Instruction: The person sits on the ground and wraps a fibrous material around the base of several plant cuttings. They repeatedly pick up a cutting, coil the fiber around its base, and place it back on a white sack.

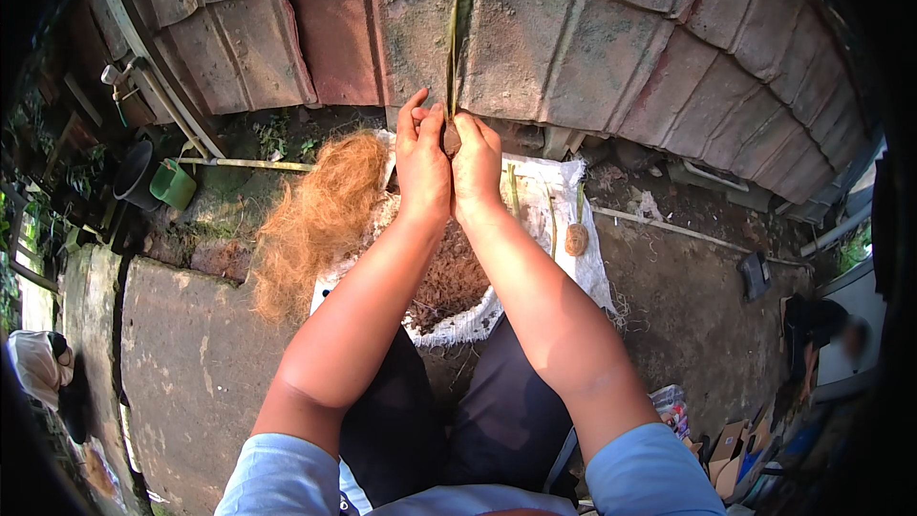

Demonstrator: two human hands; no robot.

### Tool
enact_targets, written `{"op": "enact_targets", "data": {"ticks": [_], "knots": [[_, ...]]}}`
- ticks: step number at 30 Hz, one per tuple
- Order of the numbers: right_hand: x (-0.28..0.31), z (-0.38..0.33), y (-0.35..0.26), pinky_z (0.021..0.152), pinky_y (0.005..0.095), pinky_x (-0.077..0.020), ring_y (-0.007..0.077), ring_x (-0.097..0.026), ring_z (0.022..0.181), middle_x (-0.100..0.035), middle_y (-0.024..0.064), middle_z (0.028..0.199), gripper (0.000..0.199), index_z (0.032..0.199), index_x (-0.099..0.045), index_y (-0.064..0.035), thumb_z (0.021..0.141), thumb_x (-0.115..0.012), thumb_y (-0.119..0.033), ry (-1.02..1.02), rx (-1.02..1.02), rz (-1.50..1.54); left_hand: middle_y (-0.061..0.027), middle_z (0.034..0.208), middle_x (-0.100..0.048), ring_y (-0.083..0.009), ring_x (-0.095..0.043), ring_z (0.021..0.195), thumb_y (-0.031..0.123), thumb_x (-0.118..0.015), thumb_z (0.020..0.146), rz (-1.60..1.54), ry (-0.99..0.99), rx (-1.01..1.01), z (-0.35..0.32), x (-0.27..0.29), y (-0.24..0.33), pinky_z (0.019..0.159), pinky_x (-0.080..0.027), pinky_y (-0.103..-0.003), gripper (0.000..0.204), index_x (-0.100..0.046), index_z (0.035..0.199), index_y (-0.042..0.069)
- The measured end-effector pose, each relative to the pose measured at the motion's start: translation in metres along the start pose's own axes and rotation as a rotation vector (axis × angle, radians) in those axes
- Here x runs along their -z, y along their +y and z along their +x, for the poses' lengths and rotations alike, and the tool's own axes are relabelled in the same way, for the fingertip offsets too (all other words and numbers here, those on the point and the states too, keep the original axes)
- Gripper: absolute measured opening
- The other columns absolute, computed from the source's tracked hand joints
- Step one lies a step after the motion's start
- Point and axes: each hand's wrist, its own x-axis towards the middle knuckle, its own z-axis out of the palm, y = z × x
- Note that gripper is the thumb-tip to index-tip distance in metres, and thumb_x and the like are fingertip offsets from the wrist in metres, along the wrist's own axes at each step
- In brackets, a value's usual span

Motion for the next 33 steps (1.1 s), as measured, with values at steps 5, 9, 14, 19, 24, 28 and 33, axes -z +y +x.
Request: {"op": "enact_targets", "data": {"ticks": [5, 9, 14, 19, 24, 28, 33], "knots": [[0.006, 0.012, 0.019, 0.094, 0.0304, -0.0504, 0.0180, -0.067, 0.100, -0.072, 0.0144, 0.108, 0.032, 0.124, -0.064, 0.0035, 0.102, -0.044, -0.010, 0.031, 0.130, -0.044, -0.0094, 0.115, -0.058, -0.0176, -0.059, 0.098, 0.018, -0.046, 0.104, -0.287, 0.020, 0.064, -0.001, -0.001, -0.005, 0.089, -0.049, -0.031, 0.036, -0.050, 0.137, 0.007], [-0.016, -0.004, 0.007, 0.101, 0.0306, -0.0476, 0.0178, -0.065, 0.106, -0.070, 0.0151, 0.116, 0.035, 0.126, -0.064, 0.0024, 0.103, -0.041, -0.007, -0.023, 0.096, -0.013, -0.0059, 0.112, -0.065, -0.0137, -0.062, 0.101, 0.019, -0.041, 0.108, -0.181, 0.026, -0.016, 0.005, 0.015, -0.011, 0.090, -0.050, -0.029, 0.031, -0.051, 0.136, 0.010], [-0.013, 0.000, 0.021, 0.102, 0.0314, -0.0477, 0.0183, -0.064, 0.110, -0.070, 0.0137, 0.117, 0.035, 0.125, -0.065, 0.0034, 0.103, -0.041, -0.009, 0.021, 0.093, -0.032, -0.0035, 0.105, -0.063, -0.0120, -0.060, 0.095, 0.014, -0.046, 0.106, -0.303, 0.038, 0.043, 0.005, 0.015, -0.007, 0.086, -0.050, -0.028, 0.028, -0.054, 0.132, 0.009], [-0.009, 0.006, 0.031, 0.097, 0.0303, -0.0473, 0.0169, -0.063, 0.104, -0.070, 0.0108, 0.112, 0.030, 0.117, -0.068, 0.0038, 0.099, -0.047, -0.007, 0.021, 0.151, -0.113, -0.0070, 0.104, -0.063, -0.0141, -0.061, 0.091, 0.010, -0.051, 0.102, -0.410, 0.062, 0.133, 0.006, 0.016, -0.003, 0.082, -0.051, -0.028, 0.017, -0.059, 0.116, 0.006], [-0.009, 0.008, 0.033, 0.093, 0.0291, -0.0503, 0.0155, -0.065, 0.102, -0.070, 0.0079, 0.107, 0.025, 0.115, -0.067, 0.0019, 0.103, -0.049, -0.012, -0.034, 0.137, -0.101, -0.0053, 0.105, -0.062, -0.0161, -0.062, 0.096, 0.018, -0.041, 0.106, -0.341, 0.042, 0.125, 0.013, 0.023, -0.009, 0.086, -0.052, -0.032, 0.021, -0.059, 0.112, 0.007], [-0.020, -0.002, 0.022, 0.090, 0.0273, -0.0501, 0.0140, -0.065, 0.099, -0.070, 0.0069, 0.103, 0.022, 0.114, -0.068, -0.0010, 0.100, -0.063, -0.018, -0.146, 0.097, 0.022, -0.0067, 0.109, -0.061, -0.0191, -0.060, 0.100, 0.020, -0.036, 0.106, -0.551, 0.019, 0.142, 0.015, 0.028, -0.002, 0.091, -0.050, -0.035, 0.025, -0.056, 0.114, 0.008], [-0.009, -0.001, 0.017, 0.091, 0.0281, -0.0503, 0.0141, -0.066, 0.098, -0.073, 0.0073, 0.105, 0.032, 0.114, -0.071, -0.0002, 0.086, -0.082, -0.012, -0.335, -0.050, -0.030, -0.0161, 0.117, -0.067, -0.0265, -0.063, 0.110, 0.027, -0.040, 0.106, -0.543, 0.004, 0.074, 0.013, 0.033, -0.003, 0.101, -0.050, -0.040, 0.034, -0.056, 0.126, 0.004]]}}
